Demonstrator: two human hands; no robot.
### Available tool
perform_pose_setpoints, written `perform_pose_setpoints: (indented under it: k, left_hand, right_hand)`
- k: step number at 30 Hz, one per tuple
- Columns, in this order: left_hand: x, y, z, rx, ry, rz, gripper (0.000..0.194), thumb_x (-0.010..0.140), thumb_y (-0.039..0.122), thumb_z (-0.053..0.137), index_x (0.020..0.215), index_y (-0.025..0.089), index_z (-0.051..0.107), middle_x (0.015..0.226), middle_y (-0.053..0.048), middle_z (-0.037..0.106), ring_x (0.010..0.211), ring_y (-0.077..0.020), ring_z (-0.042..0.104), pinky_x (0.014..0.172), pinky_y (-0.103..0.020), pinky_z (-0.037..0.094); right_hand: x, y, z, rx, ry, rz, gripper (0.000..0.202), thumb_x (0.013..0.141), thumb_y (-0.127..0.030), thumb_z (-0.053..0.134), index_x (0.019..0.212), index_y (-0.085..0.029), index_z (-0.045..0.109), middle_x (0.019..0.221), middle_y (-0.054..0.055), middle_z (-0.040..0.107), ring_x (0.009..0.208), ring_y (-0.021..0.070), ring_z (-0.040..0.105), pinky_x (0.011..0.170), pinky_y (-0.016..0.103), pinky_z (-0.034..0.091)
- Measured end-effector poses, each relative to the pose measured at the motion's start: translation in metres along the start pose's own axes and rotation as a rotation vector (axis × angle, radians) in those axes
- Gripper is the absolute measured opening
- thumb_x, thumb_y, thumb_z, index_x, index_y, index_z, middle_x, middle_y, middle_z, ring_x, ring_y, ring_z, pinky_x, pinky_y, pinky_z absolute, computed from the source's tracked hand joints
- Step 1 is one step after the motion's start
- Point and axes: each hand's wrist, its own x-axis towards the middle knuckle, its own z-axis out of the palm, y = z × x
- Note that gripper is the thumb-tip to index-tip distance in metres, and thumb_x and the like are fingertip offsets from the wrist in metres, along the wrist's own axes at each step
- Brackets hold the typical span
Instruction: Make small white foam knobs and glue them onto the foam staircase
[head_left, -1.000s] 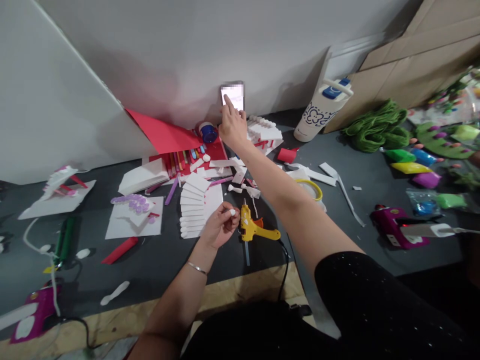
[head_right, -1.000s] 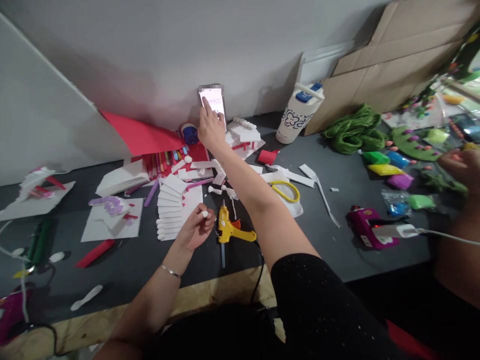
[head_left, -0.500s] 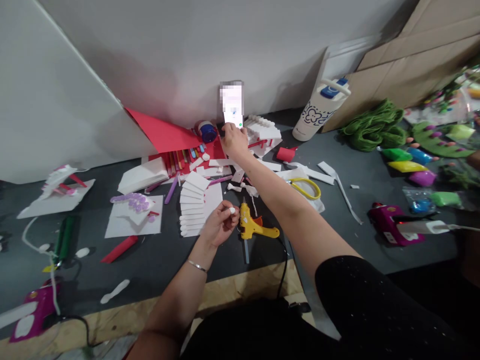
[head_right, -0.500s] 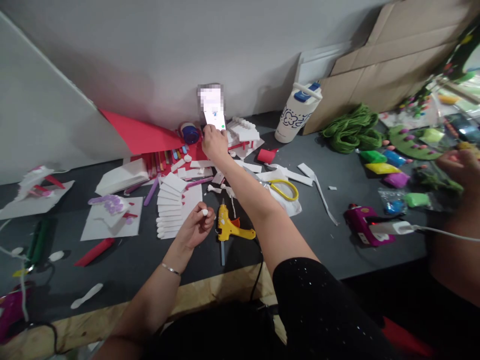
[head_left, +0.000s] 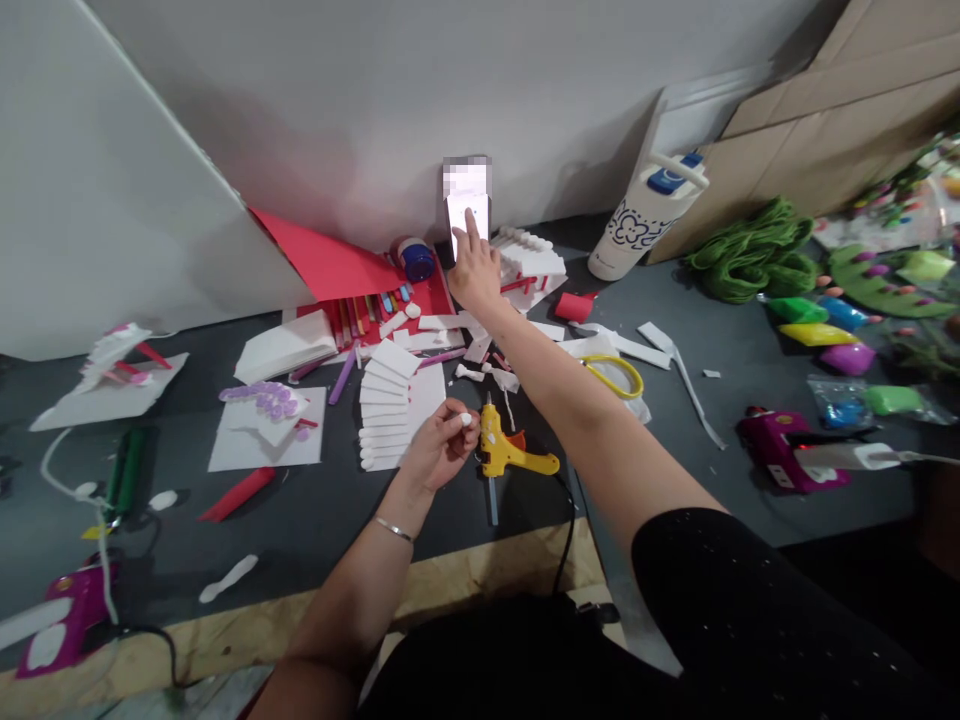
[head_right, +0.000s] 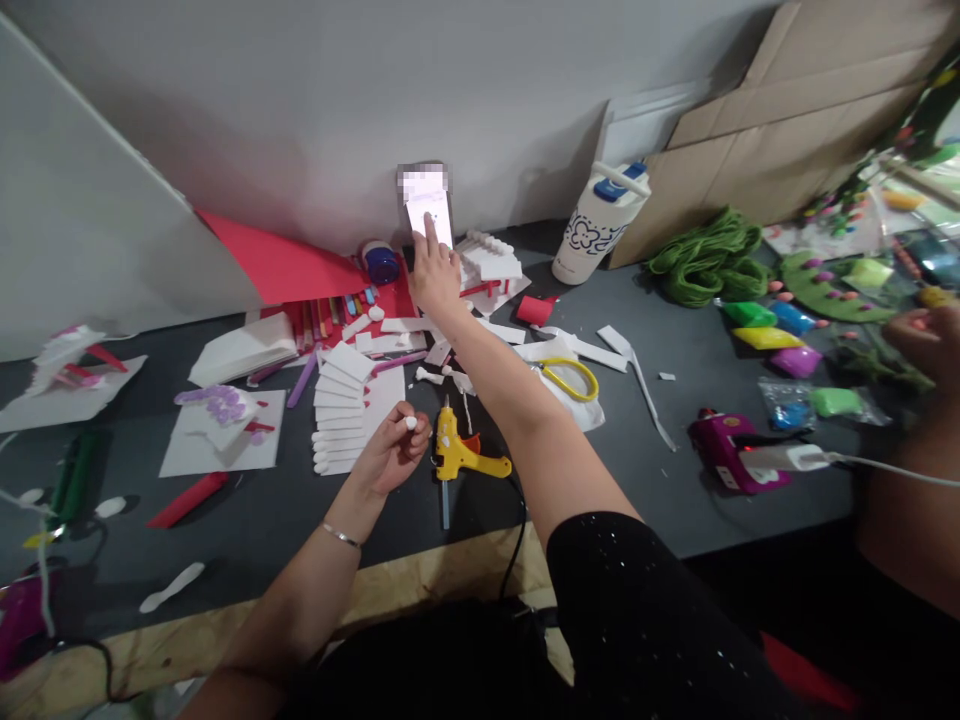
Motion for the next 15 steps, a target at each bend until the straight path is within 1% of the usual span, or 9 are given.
perform_pose_setpoints:
  k: [4, 6, 7, 9, 10, 11, 12, 13, 15]
  left_hand:
    - [0.000, -0.001, -0.001, 0.003, 0.004, -0.001, 0.049, 0.058, 0.028, 0.101, 0.079, 0.018, 0.058, 0.068, 0.003, 0.059, 0.057, -0.0046, 0.050, 0.049, -0.014, 0.032]
    - [0.000, -0.001, -0.001, -0.001, 0.006, -0.003, 0.050, 0.058, 0.029, 0.101, 0.079, 0.018, 0.057, 0.069, 0.003, 0.059, 0.057, -0.0046, 0.049, 0.050, -0.014, 0.032]
    - [0.000, -0.001, -0.002, -0.001, 0.005, -0.004, 0.049, 0.058, 0.028, 0.101, 0.079, 0.018, 0.057, 0.069, 0.003, 0.059, 0.057, -0.0046, 0.049, 0.050, -0.014, 0.032]
    - [0.000, -0.001, -0.002, 0.003, -0.002, -0.005, 0.047, 0.060, 0.028, 0.099, 0.079, 0.018, 0.057, 0.069, 0.003, 0.059, 0.058, -0.0047, 0.049, 0.051, -0.015, 0.033]
    - [0.000, -0.001, -0.002, 0.007, -0.006, -0.005, 0.047, 0.061, 0.028, 0.099, 0.079, 0.018, 0.057, 0.070, 0.003, 0.059, 0.058, -0.0047, 0.049, 0.051, -0.015, 0.033]
    - [0.000, -0.001, -0.002, 0.009, -0.011, -0.004, 0.047, 0.061, 0.028, 0.099, 0.079, 0.018, 0.057, 0.070, 0.003, 0.059, 0.058, -0.0046, 0.049, 0.051, -0.014, 0.033]
    - [0.000, -0.001, -0.002, 0.010, -0.015, -0.003, 0.047, 0.060, 0.028, 0.099, 0.079, 0.018, 0.057, 0.070, 0.003, 0.059, 0.058, -0.0046, 0.049, 0.051, -0.014, 0.033]
    - [0.000, -0.001, -0.002, 0.011, -0.020, -0.002, 0.048, 0.060, 0.029, 0.100, 0.078, 0.018, 0.057, 0.070, 0.003, 0.059, 0.058, -0.0045, 0.050, 0.051, -0.014, 0.033]
    - [0.000, -0.001, -0.003, 0.009, -0.026, -0.002, 0.048, 0.059, 0.029, 0.100, 0.078, 0.018, 0.057, 0.070, 0.003, 0.060, 0.058, -0.0044, 0.050, 0.051, -0.013, 0.033]
  right_hand:
    - [0.001, 0.000, 0.001, 0.002, 0.017, 0.021, 0.065, 0.089, -0.011, 0.038, 0.154, -0.012, 0.045, 0.174, 0.019, 0.034, 0.135, 0.0342, 0.056, 0.107, 0.055, 0.045]
    - [0.001, -0.002, -0.001, -0.010, 0.015, 0.019, 0.062, 0.089, -0.010, 0.038, 0.150, -0.010, 0.049, 0.168, 0.021, 0.044, 0.133, 0.0328, 0.058, 0.107, 0.053, 0.044]
    - [0.000, -0.003, -0.002, -0.023, 0.000, 0.013, 0.059, 0.090, -0.009, 0.037, 0.147, -0.010, 0.053, 0.160, 0.022, 0.053, 0.129, 0.0324, 0.061, 0.107, 0.052, 0.042]
    - [-0.004, -0.004, -0.004, -0.054, -0.054, -0.003, 0.050, 0.093, -0.009, 0.036, 0.135, -0.010, 0.062, 0.136, 0.021, 0.072, 0.117, 0.0322, 0.067, 0.107, 0.052, 0.040]
    - [-0.007, -0.005, -0.005, -0.069, -0.087, -0.007, 0.045, 0.095, -0.010, 0.035, 0.128, -0.012, 0.066, 0.123, 0.020, 0.077, 0.111, 0.0320, 0.069, 0.106, 0.052, 0.038]
    - [-0.011, -0.005, -0.005, -0.081, -0.116, -0.010, 0.042, 0.096, -0.011, 0.036, 0.121, -0.013, 0.069, 0.114, 0.018, 0.079, 0.107, 0.0318, 0.070, 0.105, 0.052, 0.037]
    - [-0.015, -0.004, -0.005, -0.087, -0.139, -0.016, 0.039, 0.097, -0.012, 0.037, 0.116, -0.013, 0.071, 0.110, 0.018, 0.080, 0.105, 0.0318, 0.071, 0.104, 0.051, 0.037]
    - [-0.020, -0.004, -0.004, -0.086, -0.153, -0.025, 0.037, 0.097, -0.012, 0.038, 0.113, -0.014, 0.072, 0.110, 0.018, 0.080, 0.106, 0.0321, 0.070, 0.103, 0.050, 0.037]
    - [-0.027, -0.001, -0.003, -0.078, -0.161, -0.038, 0.036, 0.096, -0.012, 0.039, 0.113, -0.013, 0.071, 0.115, 0.019, 0.078, 0.111, 0.0335, 0.068, 0.103, 0.049, 0.036]
